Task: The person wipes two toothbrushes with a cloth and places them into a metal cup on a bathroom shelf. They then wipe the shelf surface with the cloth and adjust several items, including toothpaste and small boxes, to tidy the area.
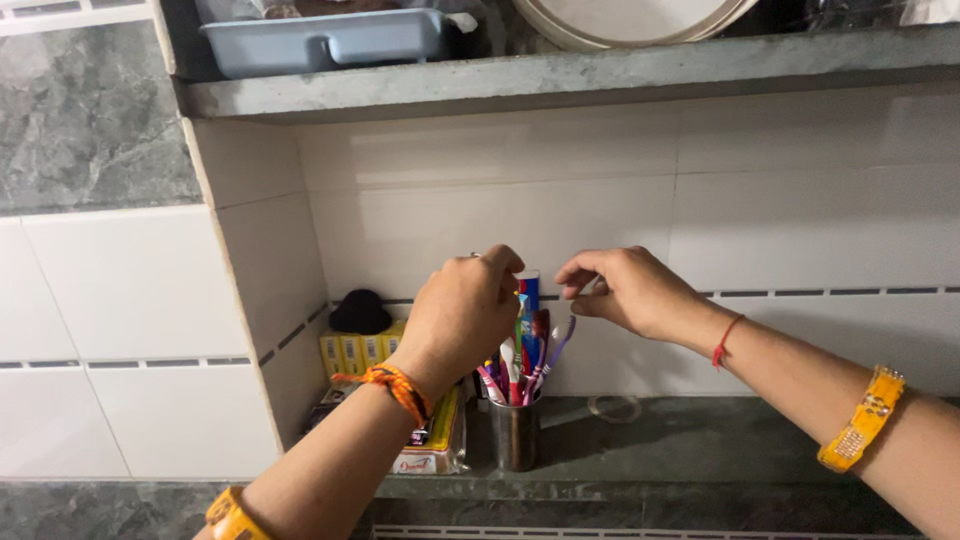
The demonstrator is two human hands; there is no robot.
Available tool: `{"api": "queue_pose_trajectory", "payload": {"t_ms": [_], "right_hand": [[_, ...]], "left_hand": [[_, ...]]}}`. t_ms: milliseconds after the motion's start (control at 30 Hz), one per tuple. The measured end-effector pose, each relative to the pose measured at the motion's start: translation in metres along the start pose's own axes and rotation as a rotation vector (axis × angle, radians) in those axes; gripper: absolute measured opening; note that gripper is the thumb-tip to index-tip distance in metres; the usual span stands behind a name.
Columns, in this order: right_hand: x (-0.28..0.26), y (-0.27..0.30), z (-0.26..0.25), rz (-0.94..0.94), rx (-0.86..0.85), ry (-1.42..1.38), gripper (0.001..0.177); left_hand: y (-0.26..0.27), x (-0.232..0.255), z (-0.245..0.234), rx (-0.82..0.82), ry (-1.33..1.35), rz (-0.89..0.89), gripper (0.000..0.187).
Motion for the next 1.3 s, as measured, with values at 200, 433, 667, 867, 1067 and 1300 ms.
{"api": "queue_pose_trajectory", "payload": {"t_ms": [200,433,667,867,1067,1300], "right_hand": [[-0.004,0.009,0.000,0.163,-0.185,-0.098,0.033],[0.004,-0.001,0.017,0.196,-0.167,-0.108,0.024],[0.008,-0.031,0.034,0.073,-0.073,-0.124,0.028],[0.007,-0.031,0.036,0.028,-0.062,-0.106,0.030],[0.005,-0.027,0.036,0.006,-0.062,-0.136,0.031],[0.012,-0.024,0.034,-0.039,-0.050,-0.117,0.037]], "left_hand": [[0.018,-0.010,-0.021,0.025,-0.051,-0.047,0.024],[0.008,-0.026,-0.009,-0.013,-0.124,-0.090,0.024],[-0.017,-0.033,0.021,-0.173,-0.255,-0.113,0.021],[-0.019,-0.035,0.021,-0.166,-0.314,-0.096,0.018],[-0.014,-0.034,0.021,-0.205,-0.354,-0.127,0.018],[-0.009,-0.019,0.005,-0.165,-0.364,-0.088,0.020]]}}
Point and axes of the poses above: each hand's wrist, its own y-axis away from the middle knuckle, its own z-axis out of the palm, x = y × z, the point moved 3 cm from there along -y, towards the middle knuckle, and after that the axes turned 10 degrees about y, right-handed, at the moved point
